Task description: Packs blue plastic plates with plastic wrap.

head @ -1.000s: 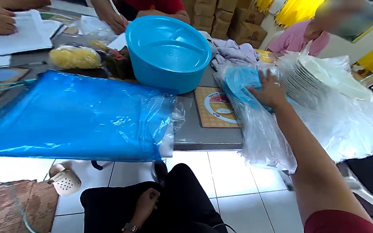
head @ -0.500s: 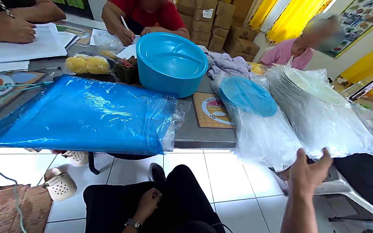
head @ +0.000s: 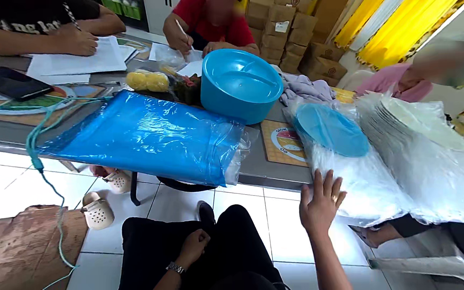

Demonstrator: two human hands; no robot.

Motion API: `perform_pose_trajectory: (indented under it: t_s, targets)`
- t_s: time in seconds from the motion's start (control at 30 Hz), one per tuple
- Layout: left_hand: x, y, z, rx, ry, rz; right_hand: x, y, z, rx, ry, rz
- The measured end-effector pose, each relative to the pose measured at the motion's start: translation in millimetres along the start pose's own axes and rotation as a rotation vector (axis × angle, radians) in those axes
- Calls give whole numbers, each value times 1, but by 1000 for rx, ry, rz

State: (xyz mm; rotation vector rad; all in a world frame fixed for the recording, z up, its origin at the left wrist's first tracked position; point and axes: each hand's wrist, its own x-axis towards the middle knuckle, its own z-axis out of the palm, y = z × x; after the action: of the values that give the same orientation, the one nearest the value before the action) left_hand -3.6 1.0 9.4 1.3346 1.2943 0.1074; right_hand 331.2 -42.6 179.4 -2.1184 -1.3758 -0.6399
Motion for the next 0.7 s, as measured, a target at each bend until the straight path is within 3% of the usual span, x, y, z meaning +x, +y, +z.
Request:
perform_pose_trajectory:
  t_s: [0.03,0.1,0.13,0.23,0.27,0.33,0.47,0.6,0.7]
  targets:
    - [0,1,0,10,-15,-7,-26,-3,7,11,17,-18]
    - [2,1,2,31,-37,-2,-78,-10,19,35,-117,-83]
    - [4,1,3,40,-44,6,-100,-15,18,50,-289,-96]
    - [7,-1,7,41,-47,13,-112,-29,7,243,-1120,53]
    - [6,-1,8,37,-41,13,-103,-34,5,339,-1239,62]
    - [4,-2,5,24,-21,22,-72,-54,-13,559,-1078,-12]
    - [-1,-4,3,30,4,30,9,-95,-43,794,-371,-275]
    - [-2,-3,2,36,24,48,73,-121,-30,808,-154,-295]
    - [-2,-5,2,51,27,54,92,-136,-2,821,-20,-258]
